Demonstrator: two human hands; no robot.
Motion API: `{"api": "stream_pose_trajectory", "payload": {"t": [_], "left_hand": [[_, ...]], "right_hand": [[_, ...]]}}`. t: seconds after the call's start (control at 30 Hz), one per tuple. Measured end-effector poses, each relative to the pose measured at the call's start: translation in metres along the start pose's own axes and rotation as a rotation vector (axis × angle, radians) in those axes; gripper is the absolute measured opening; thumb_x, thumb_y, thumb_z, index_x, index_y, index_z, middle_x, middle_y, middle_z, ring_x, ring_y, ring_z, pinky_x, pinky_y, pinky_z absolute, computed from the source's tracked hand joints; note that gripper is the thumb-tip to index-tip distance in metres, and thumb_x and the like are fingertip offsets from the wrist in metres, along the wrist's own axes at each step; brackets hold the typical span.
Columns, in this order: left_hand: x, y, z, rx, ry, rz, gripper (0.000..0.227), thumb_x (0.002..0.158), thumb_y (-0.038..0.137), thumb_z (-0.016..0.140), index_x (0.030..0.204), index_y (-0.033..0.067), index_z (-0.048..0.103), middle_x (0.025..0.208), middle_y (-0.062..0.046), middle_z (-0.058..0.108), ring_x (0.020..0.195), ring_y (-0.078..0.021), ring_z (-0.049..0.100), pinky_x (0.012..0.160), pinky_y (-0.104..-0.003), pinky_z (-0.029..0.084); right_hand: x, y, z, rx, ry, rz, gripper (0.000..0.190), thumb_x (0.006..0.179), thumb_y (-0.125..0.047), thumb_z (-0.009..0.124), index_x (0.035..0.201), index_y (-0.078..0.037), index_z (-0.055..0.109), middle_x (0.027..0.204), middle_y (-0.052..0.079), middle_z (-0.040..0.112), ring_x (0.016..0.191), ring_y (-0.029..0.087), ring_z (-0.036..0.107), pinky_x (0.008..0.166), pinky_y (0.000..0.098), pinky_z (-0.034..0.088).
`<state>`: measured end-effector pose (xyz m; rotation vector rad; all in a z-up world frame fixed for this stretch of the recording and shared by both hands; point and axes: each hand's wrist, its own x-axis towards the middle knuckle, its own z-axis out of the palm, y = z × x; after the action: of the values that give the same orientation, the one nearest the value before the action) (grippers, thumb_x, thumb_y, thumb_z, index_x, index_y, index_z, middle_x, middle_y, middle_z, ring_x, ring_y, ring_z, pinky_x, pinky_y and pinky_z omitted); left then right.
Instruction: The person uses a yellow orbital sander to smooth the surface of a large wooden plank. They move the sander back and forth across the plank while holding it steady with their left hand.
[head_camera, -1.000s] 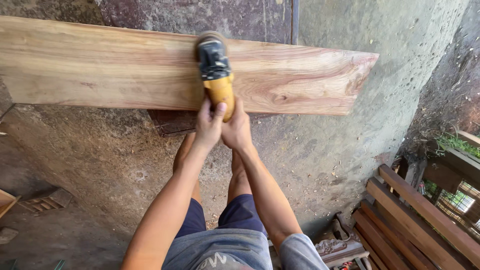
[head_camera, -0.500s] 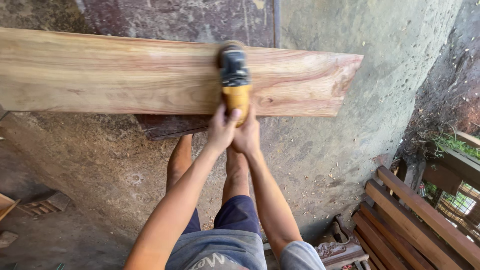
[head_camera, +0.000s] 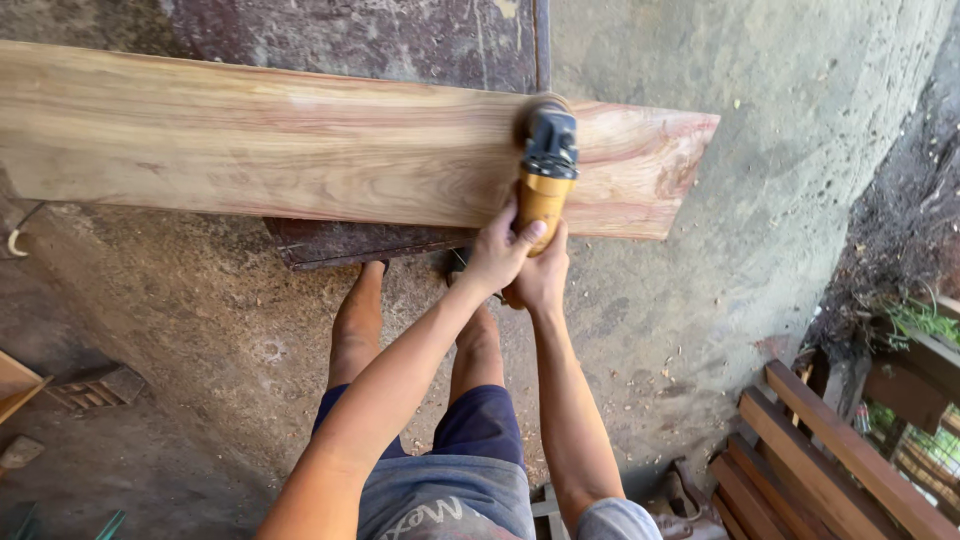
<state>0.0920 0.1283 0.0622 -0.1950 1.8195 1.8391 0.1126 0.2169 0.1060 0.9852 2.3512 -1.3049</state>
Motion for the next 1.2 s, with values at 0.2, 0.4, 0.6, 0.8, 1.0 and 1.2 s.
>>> {"api": "stream_pose_trajectory", "payload": {"t": [0.2,0.4,0.6,0.8,1.0,1.2], "left_hand": [[-0.019,-0.005,-0.002,0.034,0.018,-0.086,0.094,0.093,0.063,0.055,0.164,0.0108,0.02,0.149,-0.026,0.055,0.13,-0.0384,0.061,0.104,-0.046,0.052],[-0.039,-0.026,-0.076,-0.027,0.185,-0.008,0.094,0.098,0.064,0.051,0.164,0.0056,0.018,0.152,-0.028,0.05,0.137,-0.0385,0.055,0.111,-0.045,0.047],[-0.065,-0.037,-0.213,-0.117,0.252,-0.014,0.093,0.099,0.067,0.046,0.163,0.0047,0.02,0.154,-0.026,0.049,0.139,-0.0349,0.055,0.114,-0.045,0.047],[-0.081,-0.048,-0.339,-0.171,0.254,-0.011,0.092,0.099,0.062,0.05,0.163,0.0045,0.019,0.154,-0.026,0.047,0.138,-0.0341,0.053,0.113,-0.045,0.046],[-0.086,-0.048,-0.355,-0.139,0.271,0.051,0.086,0.103,0.064,0.055,0.161,0.0062,0.031,0.152,-0.025,0.056,0.137,-0.0359,0.059,0.112,-0.044,0.05],[-0.072,-0.028,-0.31,-0.008,0.108,-0.163,0.103,0.087,0.075,0.048,0.164,0.0108,0.026,0.124,-0.023,0.069,0.107,-0.0342,0.071,0.092,-0.043,0.056]], "right_hand": [[-0.013,0.015,0.006,0.037,-0.007,-0.126,0.055,0.084,-0.031,0.082,0.124,-0.006,0.053,0.109,0.021,0.075,0.099,0.03,0.075,0.082,0.0415,0.058],[-0.031,-0.024,0.071,-0.147,-0.147,-0.095,0.057,0.083,-0.033,0.08,0.126,-0.006,0.052,0.104,0.023,0.075,0.096,0.033,0.076,0.078,0.0428,0.059],[-0.074,-0.088,0.192,-0.158,-0.214,-0.219,0.058,0.084,-0.032,0.081,0.127,-0.005,0.052,0.1,0.025,0.075,0.094,0.035,0.076,0.077,0.0438,0.06],[-0.107,-0.144,0.301,-0.101,-0.313,-0.159,0.056,0.084,-0.033,0.077,0.123,-0.002,0.05,0.1,0.022,0.076,0.087,0.029,0.079,0.072,0.0392,0.064],[-0.119,-0.137,0.318,-0.117,-0.202,-0.241,0.056,0.086,-0.031,0.078,0.127,-0.001,0.052,0.1,0.023,0.075,0.091,0.032,0.078,0.075,0.0418,0.061],[-0.109,-0.119,0.276,-0.162,-0.062,-0.133,0.052,0.086,-0.032,0.079,0.121,-0.003,0.055,0.098,0.023,0.077,0.09,0.033,0.079,0.073,0.0427,0.061]]}}
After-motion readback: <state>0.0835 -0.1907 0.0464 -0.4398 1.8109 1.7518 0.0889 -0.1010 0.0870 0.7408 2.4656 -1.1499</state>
